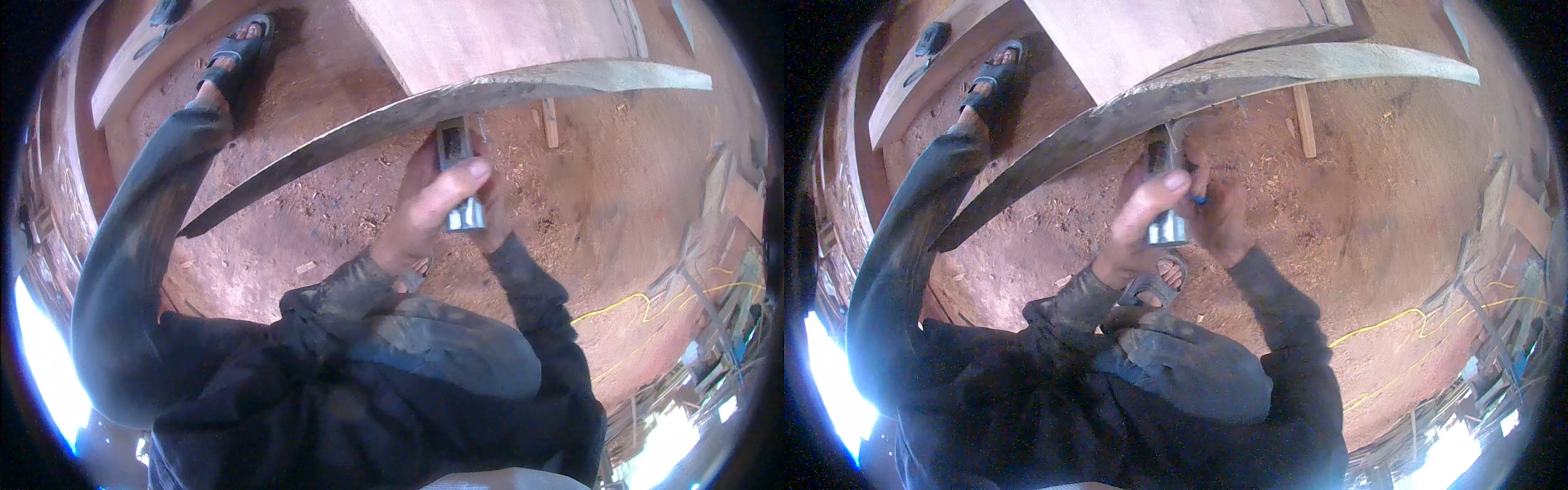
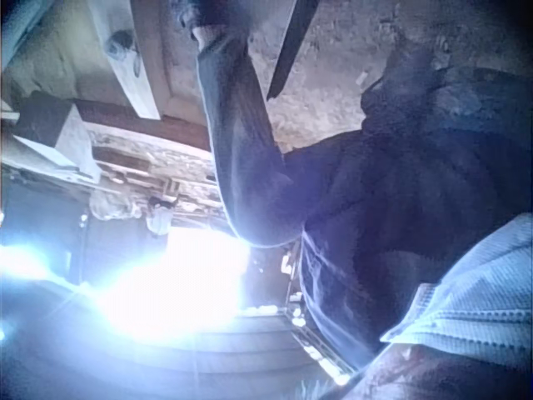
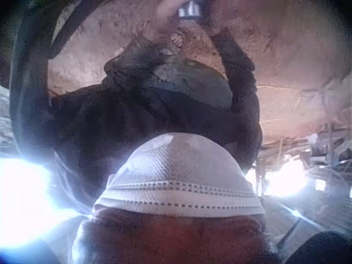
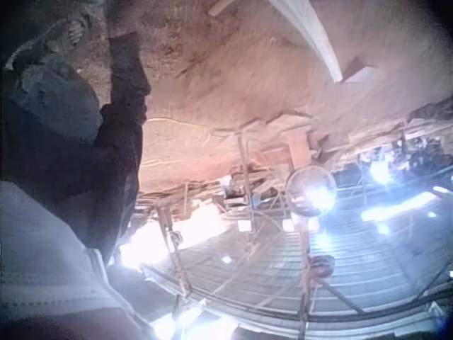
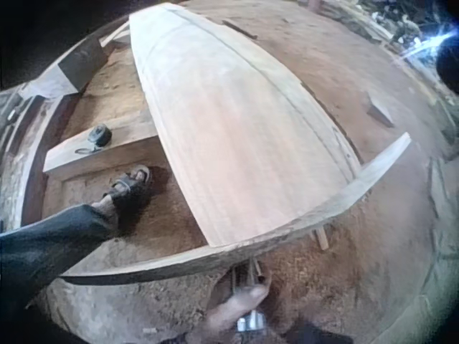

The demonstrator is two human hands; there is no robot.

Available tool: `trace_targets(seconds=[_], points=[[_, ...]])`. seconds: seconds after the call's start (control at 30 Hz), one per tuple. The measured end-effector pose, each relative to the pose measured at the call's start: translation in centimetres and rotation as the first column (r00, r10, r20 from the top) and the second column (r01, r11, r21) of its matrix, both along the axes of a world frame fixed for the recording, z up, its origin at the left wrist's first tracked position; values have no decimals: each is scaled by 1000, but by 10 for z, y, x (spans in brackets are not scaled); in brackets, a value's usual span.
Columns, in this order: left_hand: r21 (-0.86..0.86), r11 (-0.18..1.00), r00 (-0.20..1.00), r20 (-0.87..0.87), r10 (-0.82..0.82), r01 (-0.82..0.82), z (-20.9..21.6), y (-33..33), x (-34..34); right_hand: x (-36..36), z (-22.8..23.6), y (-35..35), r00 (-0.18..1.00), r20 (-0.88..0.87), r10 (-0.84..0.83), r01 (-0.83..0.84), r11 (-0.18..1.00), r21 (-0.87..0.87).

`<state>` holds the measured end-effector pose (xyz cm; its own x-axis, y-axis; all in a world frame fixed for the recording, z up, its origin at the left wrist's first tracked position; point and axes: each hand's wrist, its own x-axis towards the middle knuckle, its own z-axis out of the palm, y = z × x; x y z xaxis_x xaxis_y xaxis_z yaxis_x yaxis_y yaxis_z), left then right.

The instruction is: The person hammers nails into a curved wooden piece, then uses a string and small weight to mark a line on a cylindrical wooden log. The person also handles a sanding block and moves around a cluttered workshop floor.

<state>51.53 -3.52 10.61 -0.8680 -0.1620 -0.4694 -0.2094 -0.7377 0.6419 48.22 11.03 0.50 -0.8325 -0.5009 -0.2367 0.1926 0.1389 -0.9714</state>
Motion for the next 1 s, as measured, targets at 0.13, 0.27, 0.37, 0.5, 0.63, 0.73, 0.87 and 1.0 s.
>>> trace_targets(seconds=[0.13,0.27,0.37,0.5,0.63,0.73,0.87,1.0], points=[[-22,996,996,3,-90,90,-10,-11,4,12,-6,-18,935,-355,-12,103,966,238],[24,982,979,-84,-185,187,-28,-20,8,28,-31,-22,920,-376,-111,224,935,273],[-3,965,956,-136,-261,263,-36,-33,10,38,-18,-34,910,-400,-111,275,882,382],[40,922,911,-175,-373,385,-22,-47,6,57,-25,-58,875,-399,-274,398,876,272],[-168,869,881,-3,-472,465,-2,-44,-4,72,-30,-78,895,-218,-390,436,868,237],[-357,808,880,114,-461,469,8,-35,-7,75,-35,-79,913,-171,-369,401,890,218],[-363,832,907,190,-375,420,2,-24,2,52,-6,-48,953,269,-139,125,990,71],[-569,770,904,-106,-415,287,18,11,-5,54,-2,-19,904,375,-204,328,894,-305]])
